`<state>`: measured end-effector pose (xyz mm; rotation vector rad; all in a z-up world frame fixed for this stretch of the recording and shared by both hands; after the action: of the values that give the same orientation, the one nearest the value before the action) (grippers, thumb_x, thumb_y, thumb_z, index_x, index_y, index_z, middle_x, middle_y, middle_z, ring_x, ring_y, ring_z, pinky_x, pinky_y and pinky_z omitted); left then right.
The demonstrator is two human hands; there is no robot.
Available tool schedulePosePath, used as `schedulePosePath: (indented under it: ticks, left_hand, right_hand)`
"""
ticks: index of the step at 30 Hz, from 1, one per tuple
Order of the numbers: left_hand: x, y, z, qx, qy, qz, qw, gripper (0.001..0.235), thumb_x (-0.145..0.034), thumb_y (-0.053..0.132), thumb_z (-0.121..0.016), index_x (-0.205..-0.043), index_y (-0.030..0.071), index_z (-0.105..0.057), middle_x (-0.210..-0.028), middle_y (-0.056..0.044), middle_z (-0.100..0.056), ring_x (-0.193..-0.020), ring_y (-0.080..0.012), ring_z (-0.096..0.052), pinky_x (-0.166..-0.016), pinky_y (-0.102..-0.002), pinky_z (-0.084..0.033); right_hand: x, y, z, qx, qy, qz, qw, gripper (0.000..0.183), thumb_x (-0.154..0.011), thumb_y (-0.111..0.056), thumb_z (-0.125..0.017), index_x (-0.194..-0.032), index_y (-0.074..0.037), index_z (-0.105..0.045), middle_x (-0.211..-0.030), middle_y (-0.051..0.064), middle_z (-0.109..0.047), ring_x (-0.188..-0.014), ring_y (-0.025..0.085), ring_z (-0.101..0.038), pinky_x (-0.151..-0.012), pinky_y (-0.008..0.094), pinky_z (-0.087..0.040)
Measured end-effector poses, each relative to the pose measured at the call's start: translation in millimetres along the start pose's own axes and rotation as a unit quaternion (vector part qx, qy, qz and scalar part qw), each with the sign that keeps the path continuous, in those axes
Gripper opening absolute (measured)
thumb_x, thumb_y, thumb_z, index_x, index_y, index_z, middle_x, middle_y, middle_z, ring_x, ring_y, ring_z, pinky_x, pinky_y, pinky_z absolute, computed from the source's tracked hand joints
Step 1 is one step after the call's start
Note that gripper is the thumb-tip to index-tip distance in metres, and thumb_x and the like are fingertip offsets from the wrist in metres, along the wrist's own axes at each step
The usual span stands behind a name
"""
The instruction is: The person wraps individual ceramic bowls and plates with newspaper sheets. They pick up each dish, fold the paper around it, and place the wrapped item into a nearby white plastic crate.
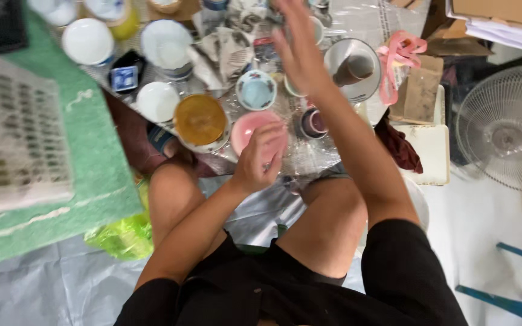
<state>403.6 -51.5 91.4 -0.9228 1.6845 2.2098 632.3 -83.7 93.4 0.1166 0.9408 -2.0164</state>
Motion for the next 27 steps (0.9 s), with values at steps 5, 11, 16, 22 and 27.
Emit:
schedulePosePath:
  ticks: [5, 11, 16, 22, 27]
  left_hand:
    - [9.0, 14.7, 56.7, 0.046, 0.073, 0.046, 0.995, 0.045, -0.095, -0.004, -0.062, -0.138, 0.002, -0.049, -0.143, -0.019, -0.055, -0.129, -0.0307, -0.059, -0.104, -0.036, -0.052]
    - [54.0, 43.4, 159.8, 0.002, 0.130, 0.087, 0.988, 0.025, -0.097, -0.004, -0.063, -0.121, 0.001, -0.064, -0.131, -0.012, -0.066, -0.119, -0.0233, -0.066, -0.101, -0.034, -0.054]
    - [99.2, 76.3, 247.4, -0.116, 0.154, 0.087, 0.977, 0.024, -0.094, -0.006, -0.062, -0.115, 0.004, -0.066, -0.123, -0.011, -0.070, -0.116, -0.0228, -0.068, -0.098, -0.033, -0.054]
    - [140.9, 92.9, 349.7, -0.257, 0.238, 0.135, 0.927, 0.025, -0.094, -0.002, -0.064, -0.117, 0.005, -0.070, -0.116, -0.009, -0.074, -0.103, -0.0211, -0.070, -0.088, -0.030, -0.053]
    - [108.4, 55.9, 453.0, -0.530, 0.246, -0.017, 0.812, 0.035, -0.091, 0.004, -0.070, -0.125, -0.005, -0.065, -0.117, -0.022, -0.070, -0.106, -0.0410, -0.065, -0.091, -0.045, -0.053]
  right_hand:
    - [60.1, -167.2, -9.0, -0.242, -0.024, 0.033, 0.969, 0.060, -0.118, -0.041, -0.038, -0.168, -0.010, -0.029, -0.173, 0.011, -0.019, -0.164, 0.028, -0.019, -0.136, 0.046, -0.016]
    - [96.4, -264.3, -58.1, -0.393, -0.047, 0.024, 0.918, 0.077, -0.113, -0.058, -0.038, -0.170, -0.011, -0.014, -0.179, 0.013, -0.013, -0.164, 0.029, -0.014, -0.138, 0.056, -0.021]
    - [120.1, -303.2, -114.5, -0.486, -0.074, 0.008, 0.871, 0.082, -0.110, -0.062, -0.042, -0.168, -0.014, -0.009, -0.179, 0.016, -0.010, -0.168, 0.033, -0.010, -0.134, 0.058, -0.025]
    - [159.8, -349.8, -164.1, -0.520, -0.142, 0.041, 0.841, 0.084, -0.110, -0.062, -0.043, -0.168, -0.014, -0.005, -0.179, 0.018, -0.006, -0.168, 0.035, -0.012, -0.133, 0.058, -0.025]
    - [179.2, -367.4, -176.4, -0.519, -0.176, 0.069, 0.834, 0.081, -0.110, -0.060, -0.043, -0.166, -0.013, -0.008, -0.178, 0.017, -0.004, -0.168, 0.034, -0.011, -0.133, 0.060, -0.026]
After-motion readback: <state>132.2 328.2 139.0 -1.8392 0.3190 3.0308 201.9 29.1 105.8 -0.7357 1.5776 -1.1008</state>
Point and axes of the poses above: each hand's wrist, its own x-axis away from the middle knuckle, its own z-axis out of the back of the hand, y = z × x, the point moved 9 cm from there along -x, towards the middle knuckle
